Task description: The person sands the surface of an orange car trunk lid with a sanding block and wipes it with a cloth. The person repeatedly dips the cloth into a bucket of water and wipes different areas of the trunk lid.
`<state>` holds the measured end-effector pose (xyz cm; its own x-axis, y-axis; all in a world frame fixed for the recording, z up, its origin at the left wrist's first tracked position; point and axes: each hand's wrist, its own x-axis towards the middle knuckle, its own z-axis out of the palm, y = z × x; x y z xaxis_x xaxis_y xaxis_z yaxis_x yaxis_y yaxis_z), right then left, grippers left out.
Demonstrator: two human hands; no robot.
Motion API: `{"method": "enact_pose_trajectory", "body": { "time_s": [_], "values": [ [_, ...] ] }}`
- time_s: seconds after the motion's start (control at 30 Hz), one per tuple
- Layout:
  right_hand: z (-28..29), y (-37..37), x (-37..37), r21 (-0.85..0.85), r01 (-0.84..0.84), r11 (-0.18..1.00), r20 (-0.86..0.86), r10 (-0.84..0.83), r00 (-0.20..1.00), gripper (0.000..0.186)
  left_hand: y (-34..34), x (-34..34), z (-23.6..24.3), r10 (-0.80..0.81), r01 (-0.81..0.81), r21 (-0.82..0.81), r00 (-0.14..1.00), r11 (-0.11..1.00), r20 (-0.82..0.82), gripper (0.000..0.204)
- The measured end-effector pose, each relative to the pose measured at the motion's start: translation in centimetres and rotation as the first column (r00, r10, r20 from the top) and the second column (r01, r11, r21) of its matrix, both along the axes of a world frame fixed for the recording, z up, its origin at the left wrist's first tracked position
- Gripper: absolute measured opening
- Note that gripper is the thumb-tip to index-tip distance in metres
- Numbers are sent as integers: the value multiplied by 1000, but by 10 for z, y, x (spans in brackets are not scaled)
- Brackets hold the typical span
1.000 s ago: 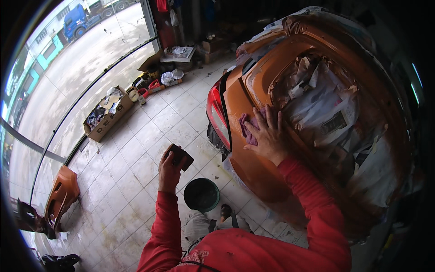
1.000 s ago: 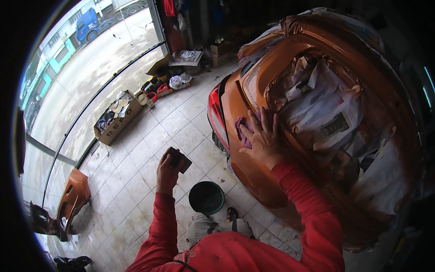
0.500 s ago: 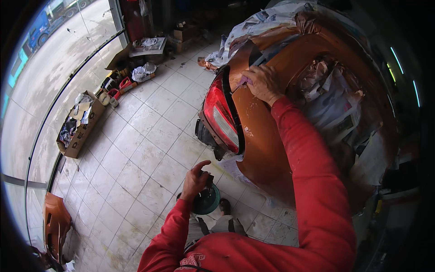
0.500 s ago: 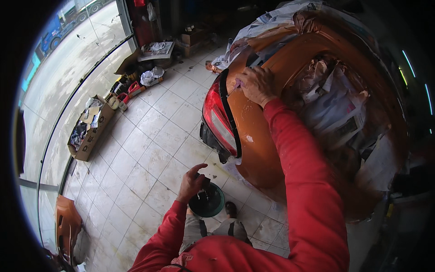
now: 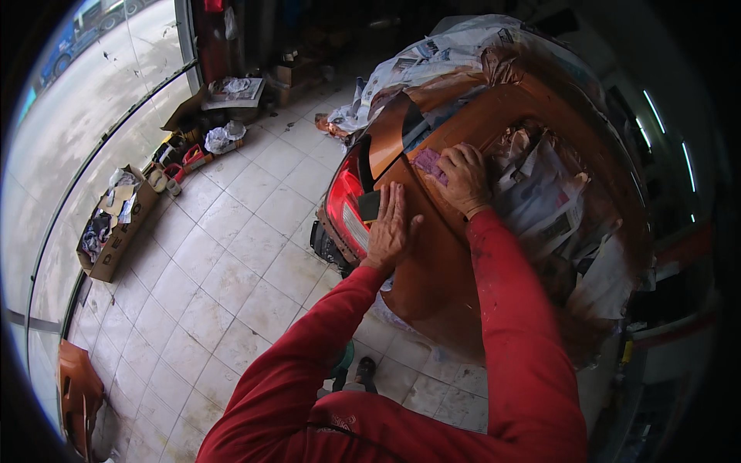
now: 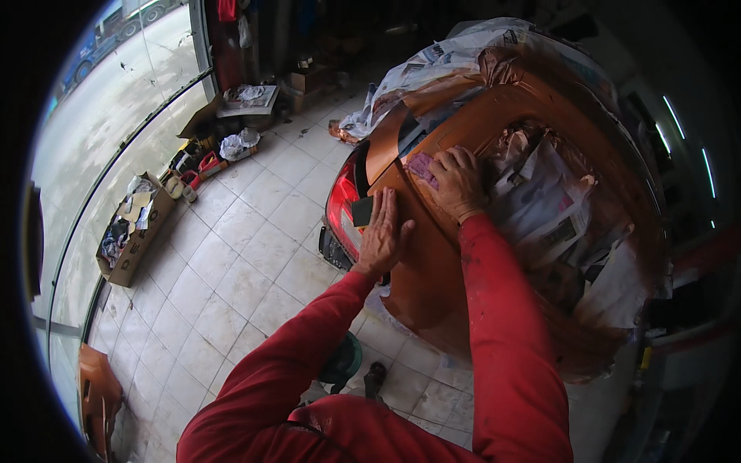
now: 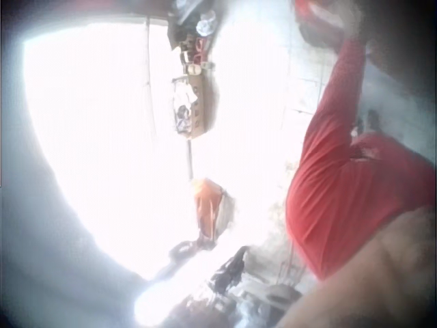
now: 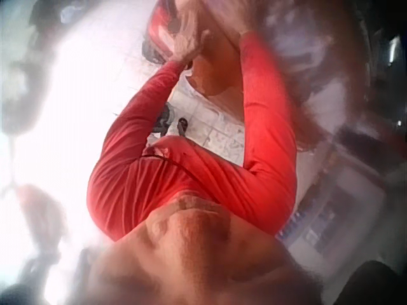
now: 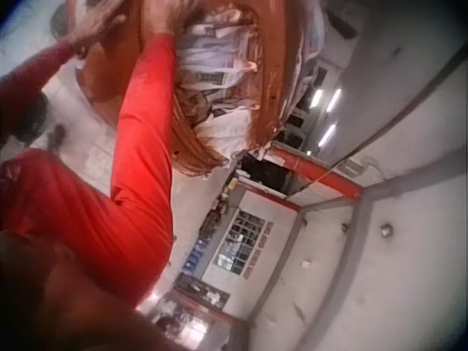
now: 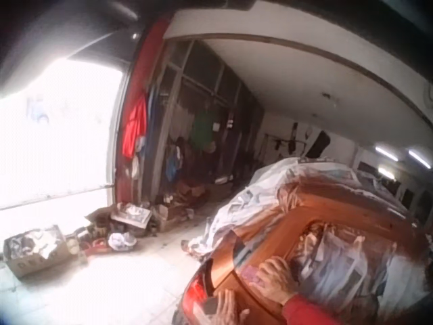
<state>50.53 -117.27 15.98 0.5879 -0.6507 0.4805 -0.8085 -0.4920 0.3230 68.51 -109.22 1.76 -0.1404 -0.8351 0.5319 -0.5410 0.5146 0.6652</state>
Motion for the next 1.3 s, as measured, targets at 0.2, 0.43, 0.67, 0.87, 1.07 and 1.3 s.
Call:
{"method": "enact_pose_trajectory", "body": {
  "time_s": [0.2,0.43,0.67,0.87,1.07,1.3],
  "values": [
    [-12,0,-19,-100,-58,993,85,67,994,24,22,-20,-13,-81,90,-30,969,995,234,90],
    [-9,3,-8,54,-43,998,237,29,971,23,2,-43,18,119,-129,69,984,989,132,91],
    [-2,188,-55,-8,106,994,668,-73,741,24,-9,-12,2,-74,84,-25,963,996,259,88],
    [-79,436,-173,463,344,817,815,-239,-527,15,-76,-2,17,-68,62,29,948,998,311,89],
    [-254,627,-248,243,244,939,239,186,-953,17,-52,25,-26,-87,79,119,994,990,61,77],
    [-348,607,-257,322,-33,946,245,-116,-962,10,41,89,-191,-47,-21,256,966,966,254,62]
  ]
}}
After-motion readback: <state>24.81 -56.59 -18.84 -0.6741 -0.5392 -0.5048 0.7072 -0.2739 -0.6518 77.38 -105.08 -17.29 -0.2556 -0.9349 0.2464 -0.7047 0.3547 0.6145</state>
